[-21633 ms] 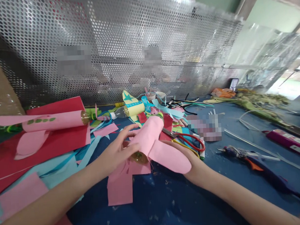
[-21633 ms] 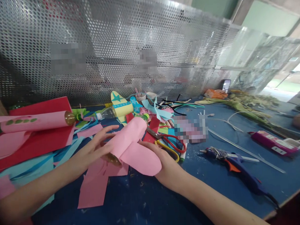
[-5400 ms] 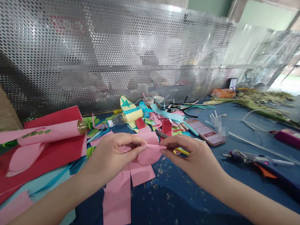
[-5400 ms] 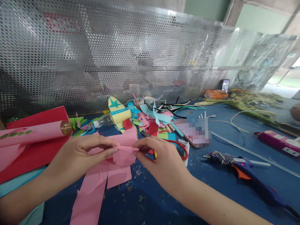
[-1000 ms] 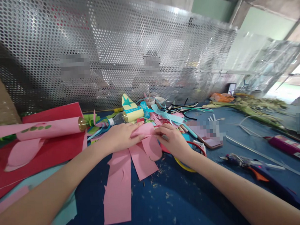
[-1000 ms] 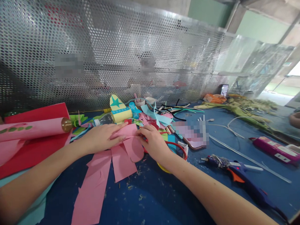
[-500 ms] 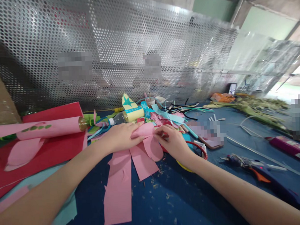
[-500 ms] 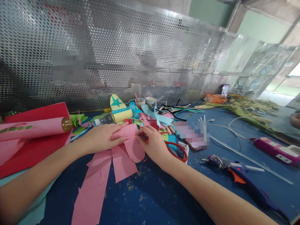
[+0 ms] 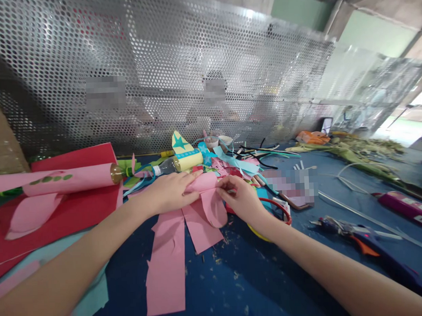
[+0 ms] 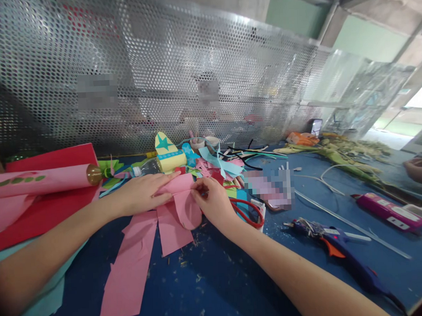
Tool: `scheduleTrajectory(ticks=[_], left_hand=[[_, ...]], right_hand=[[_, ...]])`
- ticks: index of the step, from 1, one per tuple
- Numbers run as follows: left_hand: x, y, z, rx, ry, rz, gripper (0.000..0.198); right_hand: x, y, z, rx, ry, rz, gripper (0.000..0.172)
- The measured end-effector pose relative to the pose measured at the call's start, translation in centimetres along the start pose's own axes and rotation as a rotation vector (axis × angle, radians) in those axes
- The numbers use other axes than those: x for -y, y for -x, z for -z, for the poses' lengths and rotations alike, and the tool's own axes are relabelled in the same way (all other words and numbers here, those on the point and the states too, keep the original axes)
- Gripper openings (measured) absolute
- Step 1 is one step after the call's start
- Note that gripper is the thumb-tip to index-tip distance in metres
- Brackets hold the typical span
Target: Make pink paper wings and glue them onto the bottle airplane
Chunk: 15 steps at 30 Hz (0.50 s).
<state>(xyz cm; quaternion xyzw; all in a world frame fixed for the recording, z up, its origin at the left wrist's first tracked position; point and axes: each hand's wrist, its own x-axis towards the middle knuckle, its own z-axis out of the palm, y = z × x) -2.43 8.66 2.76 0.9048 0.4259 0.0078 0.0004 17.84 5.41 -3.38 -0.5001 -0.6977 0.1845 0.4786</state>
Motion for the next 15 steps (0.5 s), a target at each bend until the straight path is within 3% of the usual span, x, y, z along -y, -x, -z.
scheduleTrajectory(ticks=[15], left_hand=[[0.16,0.16,0.12,0.005,0.015,-0.012,0.061]], right_hand=[[0.45,0.27,0.38,0.020,0.032,0.039,0.009]])
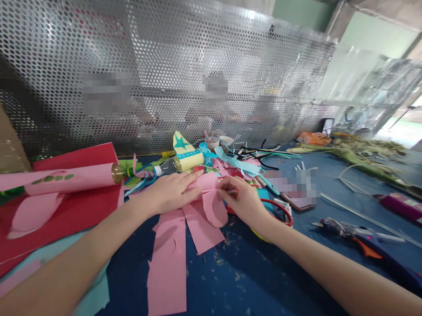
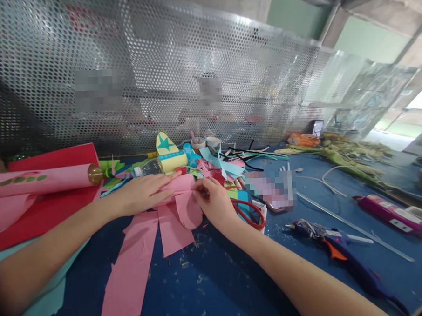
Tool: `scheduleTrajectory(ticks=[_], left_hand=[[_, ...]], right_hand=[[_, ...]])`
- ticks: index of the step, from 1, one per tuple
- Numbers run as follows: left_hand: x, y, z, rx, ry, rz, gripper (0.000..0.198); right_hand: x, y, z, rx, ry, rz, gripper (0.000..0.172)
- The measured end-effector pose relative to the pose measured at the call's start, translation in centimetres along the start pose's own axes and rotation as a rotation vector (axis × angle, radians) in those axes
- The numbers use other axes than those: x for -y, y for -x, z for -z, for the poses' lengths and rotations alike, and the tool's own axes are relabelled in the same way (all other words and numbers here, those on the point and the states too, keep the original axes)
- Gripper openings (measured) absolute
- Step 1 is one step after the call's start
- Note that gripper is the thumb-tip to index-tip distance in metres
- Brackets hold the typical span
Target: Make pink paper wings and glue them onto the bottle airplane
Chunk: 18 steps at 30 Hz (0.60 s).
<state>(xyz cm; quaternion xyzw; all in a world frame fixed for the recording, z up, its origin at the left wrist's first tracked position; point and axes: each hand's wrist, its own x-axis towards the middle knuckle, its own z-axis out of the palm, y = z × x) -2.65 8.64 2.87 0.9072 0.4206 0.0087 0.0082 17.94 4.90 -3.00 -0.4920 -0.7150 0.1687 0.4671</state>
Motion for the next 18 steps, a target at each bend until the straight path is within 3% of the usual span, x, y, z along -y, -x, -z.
scheduleTrajectory(ticks=[14,18], left_hand=[[-0.13,-0.03,-0.16,-0.028,-0.009,0.012,0.064],[0.01,-0.01,0.03,0.007,0.015,-0.021,0.076]], right_hand=[[-0.07,-0.14,-0.26,-0.028,0.007,0.001,0.007],[-0.02,-0.13,-0.20,-0.020,0.005,0.005,0.008]])
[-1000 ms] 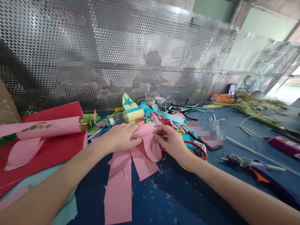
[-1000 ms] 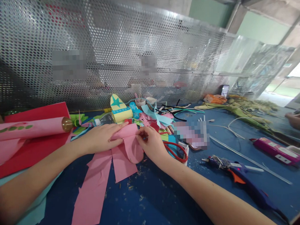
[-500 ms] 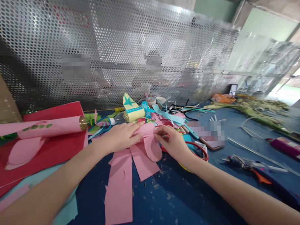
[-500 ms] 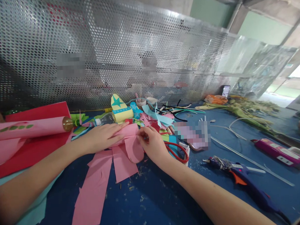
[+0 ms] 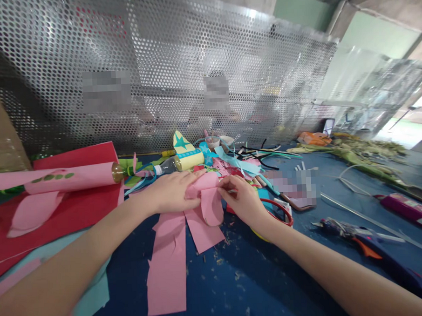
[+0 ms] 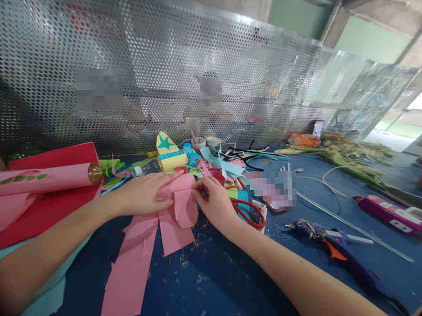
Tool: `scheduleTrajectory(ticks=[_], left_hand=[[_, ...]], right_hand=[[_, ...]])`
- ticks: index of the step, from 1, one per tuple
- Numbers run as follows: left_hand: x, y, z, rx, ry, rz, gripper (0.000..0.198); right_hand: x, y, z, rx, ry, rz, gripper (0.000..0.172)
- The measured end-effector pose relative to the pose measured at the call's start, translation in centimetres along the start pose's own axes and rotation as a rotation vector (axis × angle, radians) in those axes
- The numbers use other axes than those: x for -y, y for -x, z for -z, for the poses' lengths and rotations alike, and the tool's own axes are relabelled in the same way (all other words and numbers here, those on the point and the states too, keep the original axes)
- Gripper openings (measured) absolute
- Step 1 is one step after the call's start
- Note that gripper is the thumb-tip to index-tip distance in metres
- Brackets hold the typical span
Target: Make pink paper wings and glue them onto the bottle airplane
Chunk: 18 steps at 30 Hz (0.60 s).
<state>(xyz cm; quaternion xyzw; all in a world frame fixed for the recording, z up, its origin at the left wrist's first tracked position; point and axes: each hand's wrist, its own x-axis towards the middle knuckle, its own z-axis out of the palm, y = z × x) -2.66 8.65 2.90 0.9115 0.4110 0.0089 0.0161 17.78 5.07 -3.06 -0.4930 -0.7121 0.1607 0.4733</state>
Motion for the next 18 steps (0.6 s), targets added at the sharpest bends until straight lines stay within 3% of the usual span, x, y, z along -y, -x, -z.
scheduleTrajectory(ticks=[18], left_hand=[[0.19,-0.17,-0.31,-0.051,0.020,-0.007,0.065]], right_hand=[[-0.05,0.09,0.34,0.036,0.116,0.147,0.011]])
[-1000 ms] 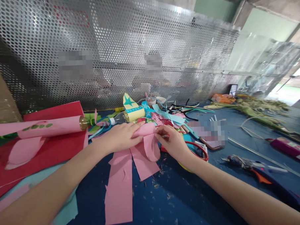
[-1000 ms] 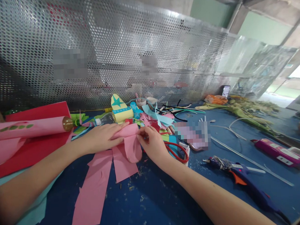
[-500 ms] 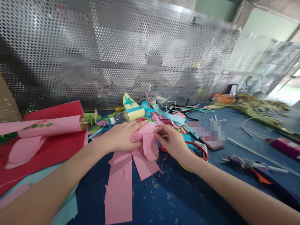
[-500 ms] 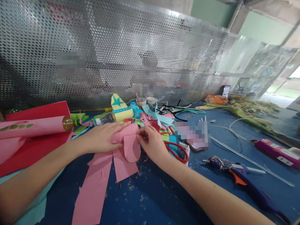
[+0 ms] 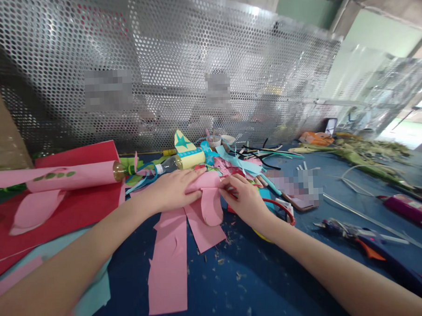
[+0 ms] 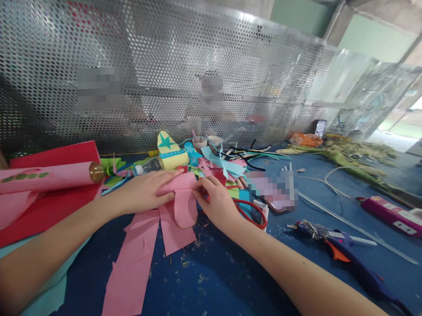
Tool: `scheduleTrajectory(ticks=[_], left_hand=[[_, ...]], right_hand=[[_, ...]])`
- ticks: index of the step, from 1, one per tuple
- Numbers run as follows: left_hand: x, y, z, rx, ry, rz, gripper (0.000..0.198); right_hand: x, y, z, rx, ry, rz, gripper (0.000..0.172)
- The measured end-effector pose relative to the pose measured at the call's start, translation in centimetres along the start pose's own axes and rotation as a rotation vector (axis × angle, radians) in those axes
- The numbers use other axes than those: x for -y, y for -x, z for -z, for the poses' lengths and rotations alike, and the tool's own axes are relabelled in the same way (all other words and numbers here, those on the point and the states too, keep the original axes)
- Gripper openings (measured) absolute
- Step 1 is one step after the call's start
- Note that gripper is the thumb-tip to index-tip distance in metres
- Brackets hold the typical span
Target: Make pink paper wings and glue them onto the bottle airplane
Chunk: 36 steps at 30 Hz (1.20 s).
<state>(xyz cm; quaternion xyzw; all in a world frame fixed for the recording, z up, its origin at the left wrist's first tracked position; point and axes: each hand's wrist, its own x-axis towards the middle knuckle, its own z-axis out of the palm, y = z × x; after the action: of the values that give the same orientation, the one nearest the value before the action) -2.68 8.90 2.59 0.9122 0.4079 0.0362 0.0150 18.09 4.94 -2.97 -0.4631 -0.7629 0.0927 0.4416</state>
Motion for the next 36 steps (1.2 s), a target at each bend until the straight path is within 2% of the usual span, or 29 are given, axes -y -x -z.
scheduleTrajectory(ticks=[4,8,10,13,25,36], left_hand=[[0.2,-0.2,-0.3,-0.131,0.006,-0.073,0.058],[-0.4,-0.3,-0.1,-0.306,-0.033,-0.218,0.031],[-0.8,-0.3,0.1,-0.317,-0.036,-0.276,0.014],[-1.3,-0.5,0.3,-0.302,-0.018,-0.299,0.009],[-1.8,-0.1,0.2,-0.313,0.167,-0.178,0.019],[-2.5,-0.1,0.5,-0.307,0.548,0.022,0.010]], right_hand=[[-0.1,0.0,0.0,0.011,0.019,0.021,0.013],[-0.3,0.0,-0.1,0.012,0.017,0.019,0.012],[-0.4,0.0,-0.1,0.012,0.006,0.013,0.012],[-0.5,0.0,0.0,0.010,-0.020,-0.006,0.011],[-0.8,0.0,0.7,0.001,-0.127,-0.095,0.005],[-0.4,-0.1,1.2,-0.062,-0.123,-0.116,0.007]])
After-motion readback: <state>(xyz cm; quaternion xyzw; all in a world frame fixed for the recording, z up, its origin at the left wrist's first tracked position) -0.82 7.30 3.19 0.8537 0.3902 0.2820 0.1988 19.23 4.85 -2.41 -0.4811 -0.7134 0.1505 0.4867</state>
